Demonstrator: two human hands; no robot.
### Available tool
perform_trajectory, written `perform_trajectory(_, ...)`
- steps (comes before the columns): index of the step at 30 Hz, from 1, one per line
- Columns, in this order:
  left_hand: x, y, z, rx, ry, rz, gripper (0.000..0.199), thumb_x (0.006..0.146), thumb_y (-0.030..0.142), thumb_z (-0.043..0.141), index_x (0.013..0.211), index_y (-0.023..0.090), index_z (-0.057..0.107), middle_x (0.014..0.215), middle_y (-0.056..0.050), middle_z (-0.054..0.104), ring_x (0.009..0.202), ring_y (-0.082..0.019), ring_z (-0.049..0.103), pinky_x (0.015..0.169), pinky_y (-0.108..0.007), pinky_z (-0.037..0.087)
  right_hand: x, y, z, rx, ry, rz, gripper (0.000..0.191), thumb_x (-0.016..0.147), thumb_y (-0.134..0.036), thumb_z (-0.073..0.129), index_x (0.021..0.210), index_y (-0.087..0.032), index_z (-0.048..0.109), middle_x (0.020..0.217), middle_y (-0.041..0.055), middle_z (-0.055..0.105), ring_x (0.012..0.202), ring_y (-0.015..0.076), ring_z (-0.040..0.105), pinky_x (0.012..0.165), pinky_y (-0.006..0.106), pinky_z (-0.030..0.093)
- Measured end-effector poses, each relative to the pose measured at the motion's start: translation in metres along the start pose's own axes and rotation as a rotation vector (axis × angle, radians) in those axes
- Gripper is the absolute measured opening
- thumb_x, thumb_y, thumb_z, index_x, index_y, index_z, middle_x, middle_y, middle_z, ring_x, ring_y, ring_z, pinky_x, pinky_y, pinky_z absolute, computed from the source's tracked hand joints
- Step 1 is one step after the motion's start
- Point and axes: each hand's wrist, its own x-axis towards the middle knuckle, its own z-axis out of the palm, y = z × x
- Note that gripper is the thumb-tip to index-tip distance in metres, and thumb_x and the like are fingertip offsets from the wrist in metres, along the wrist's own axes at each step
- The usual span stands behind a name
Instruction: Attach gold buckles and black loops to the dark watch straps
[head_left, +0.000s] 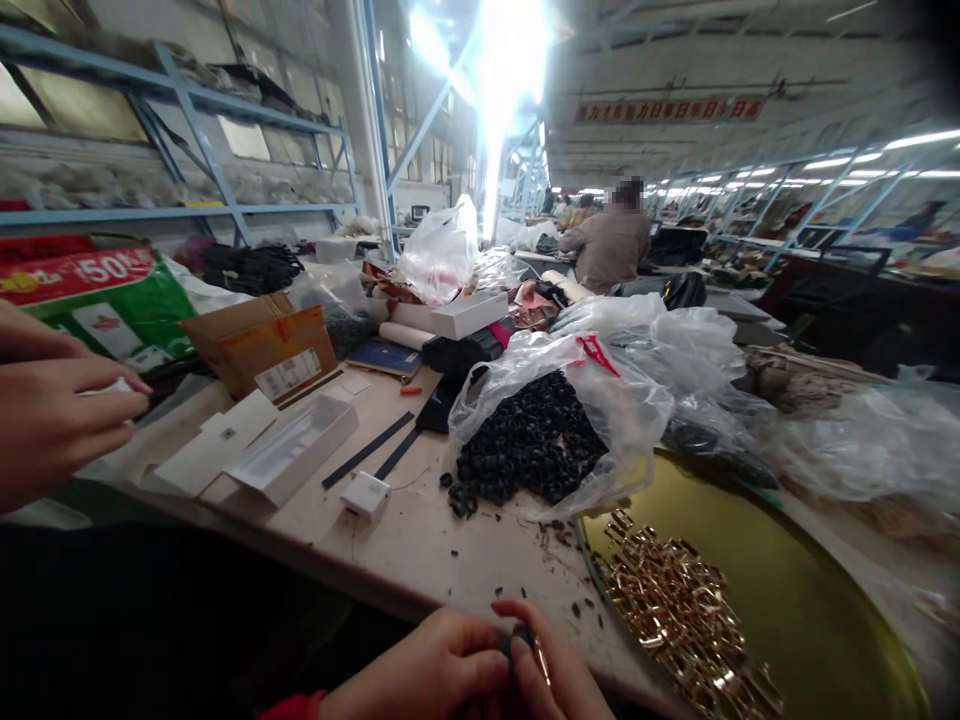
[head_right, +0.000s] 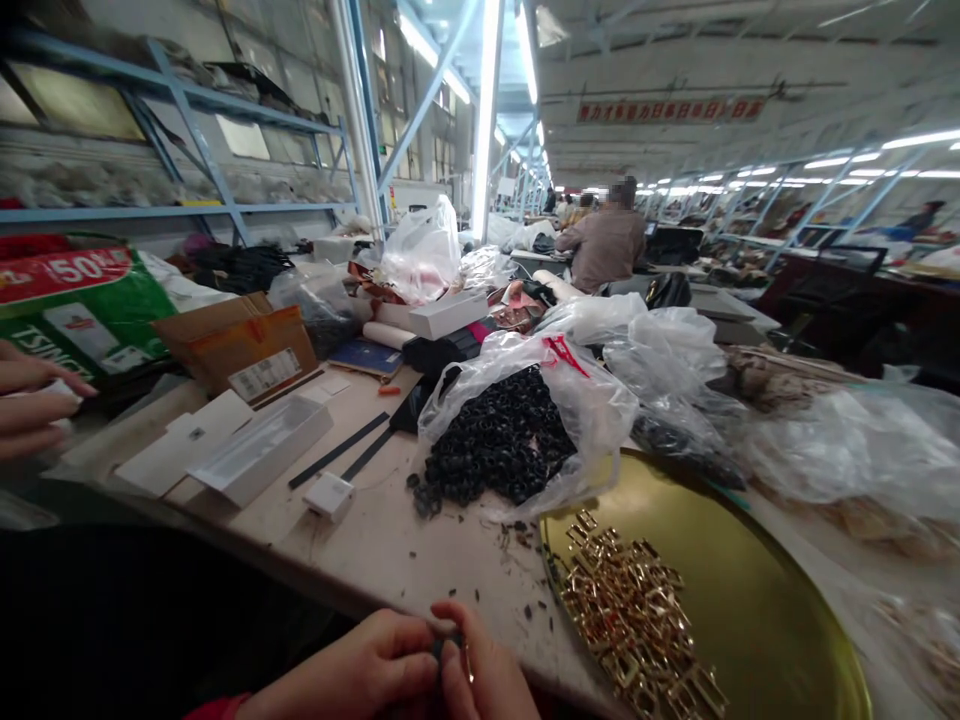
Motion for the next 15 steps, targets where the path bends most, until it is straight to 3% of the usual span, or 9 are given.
perform_trajectory(2,0.011,0.007,-0.005,0.252,0.074,0.042,0.031,0.080,0.041,0.048,0.083,0.014,0.062,0.064,-0.001,0.056,0.054,-0.011,0.049,0.050,-0.020,0.036,0.018,0.000,-0.005,-0.027,-0.004,0.007,0.049,0.083,-0.060,0.036,0.105,-0.024,0.059,0.087,0.0070,0.068,0.080,0.0218,0.061,0.073,0.033,0.044)
perform_trajectory(4,0.023,0.020,-0.019,0.616,0.205,0.137,0.032,0.084,0.040,0.044,0.080,0.016,0.065,0.069,-0.004,0.061,0.063,-0.016,0.055,0.057,-0.024,0.040,0.039,0.005,-0.012,-0.150,-0.026,-0.007,0.044,0.086,-0.055,0.032,0.094,-0.022,0.060,0.078,0.0067,0.066,0.073,0.0214,0.060,0.068,0.034,0.044)
perform_trajectory(6,0.033,0.037,-0.044,0.966,0.418,0.192,0.029,0.084,0.038,0.046,0.078,0.018,0.066,0.080,-0.006,0.065,0.076,-0.019,0.058,0.069,-0.026,0.041,0.061,0.017,-0.019,-0.356,-0.011,-0.086,0.038,0.087,-0.048,0.034,0.085,-0.021,0.061,0.080,0.0087,0.065,0.077,0.0238,0.060,0.071,0.037,0.043)
perform_trajectory(8,0.043,0.057,-0.082,1.175,0.650,0.112,0.027,0.086,0.036,0.046,0.083,0.019,0.066,0.090,-0.008,0.065,0.087,-0.021,0.059,0.077,-0.027,0.040,0.079,0.035,-0.024,-0.541,0.041,-0.194,0.030,0.085,-0.042,0.042,0.088,-0.020,0.063,0.093,0.0115,0.066,0.089,0.0279,0.059,0.079,0.042,0.042)
perform_trajectory(11,0.055,0.081,-0.147,1.227,0.875,-0.081,0.027,0.089,0.027,0.041,0.090,0.012,0.063,0.097,-0.015,0.062,0.093,-0.024,0.058,0.082,-0.035,0.040,0.091,0.062,-0.027,-0.660,0.069,-0.297,0.029,0.084,-0.038,0.048,0.102,-0.020,0.062,0.108,0.0115,0.065,0.101,0.0293,0.058,0.085,0.044,0.042)
perform_trajectory(13,0.063,0.088,-0.183,1.214,0.931,-0.201,0.024,0.087,0.029,0.047,0.093,0.010,0.061,0.097,-0.014,0.062,0.092,-0.024,0.058,0.080,-0.038,0.042,0.091,0.071,-0.028,-0.688,0.072,-0.321,0.029,0.085,-0.037,0.048,0.103,-0.020,0.062,0.108,0.0109,0.065,0.101,0.0284,0.058,0.086,0.044,0.042)
perform_trajectory(15,0.069,0.087,-0.207,1.182,0.934,-0.301,0.025,0.085,0.033,0.052,0.091,0.010,0.060,0.091,-0.009,0.063,0.085,-0.019,0.060,0.077,-0.037,0.045,0.088,0.070,-0.028,-0.689,0.090,-0.324,0.027,0.085,-0.036,0.048,0.103,-0.020,0.062,0.107,0.0106,0.065,0.101,0.0281,0.059,0.085,0.044,0.043)
